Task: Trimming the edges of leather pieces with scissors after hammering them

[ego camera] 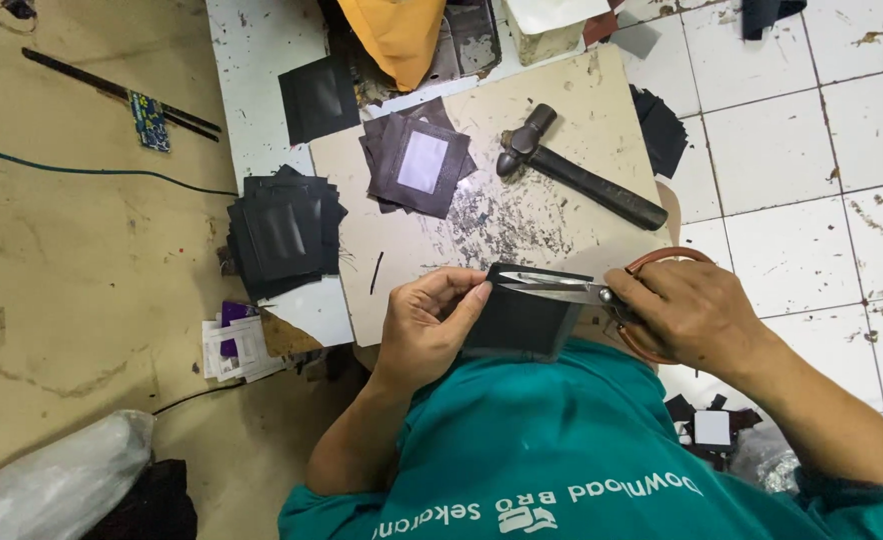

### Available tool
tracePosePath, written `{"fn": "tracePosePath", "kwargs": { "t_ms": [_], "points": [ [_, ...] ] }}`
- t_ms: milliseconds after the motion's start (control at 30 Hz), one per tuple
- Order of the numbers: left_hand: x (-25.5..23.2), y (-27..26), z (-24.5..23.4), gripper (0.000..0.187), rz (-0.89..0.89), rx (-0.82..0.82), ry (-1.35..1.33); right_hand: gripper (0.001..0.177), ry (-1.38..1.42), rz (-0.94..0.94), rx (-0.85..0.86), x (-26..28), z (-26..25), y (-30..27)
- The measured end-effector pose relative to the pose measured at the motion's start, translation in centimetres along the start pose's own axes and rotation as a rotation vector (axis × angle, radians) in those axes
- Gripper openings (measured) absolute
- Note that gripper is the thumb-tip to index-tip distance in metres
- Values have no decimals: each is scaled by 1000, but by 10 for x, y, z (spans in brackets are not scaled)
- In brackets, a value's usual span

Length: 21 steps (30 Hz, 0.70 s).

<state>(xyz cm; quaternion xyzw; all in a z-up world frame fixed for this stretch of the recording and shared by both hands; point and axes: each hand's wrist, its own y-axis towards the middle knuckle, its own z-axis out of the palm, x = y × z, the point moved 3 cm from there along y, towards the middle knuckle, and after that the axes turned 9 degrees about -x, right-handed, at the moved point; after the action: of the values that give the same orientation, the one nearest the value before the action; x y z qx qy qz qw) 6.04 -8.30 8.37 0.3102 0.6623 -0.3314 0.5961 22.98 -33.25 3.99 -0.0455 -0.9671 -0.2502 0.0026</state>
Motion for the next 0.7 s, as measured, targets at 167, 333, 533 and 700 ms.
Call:
{"fn": "tracePosePath", "kwargs": {
  "t_ms": [167,333,533,700],
  "points": [
    [3,1,1,15,40,4,25,22,-114,-45,-21,5,-15,23],
    [6,1,2,16,76,2,8,27,-263,-129,-39,4,-15,26],
    [8,1,1,9,170,14,55,24,-231,-174,-67,-2,-12,31],
    [11,4,0,10,150,14,1,26,-243,-247,-106,-7,-9,34]
  ]
}}
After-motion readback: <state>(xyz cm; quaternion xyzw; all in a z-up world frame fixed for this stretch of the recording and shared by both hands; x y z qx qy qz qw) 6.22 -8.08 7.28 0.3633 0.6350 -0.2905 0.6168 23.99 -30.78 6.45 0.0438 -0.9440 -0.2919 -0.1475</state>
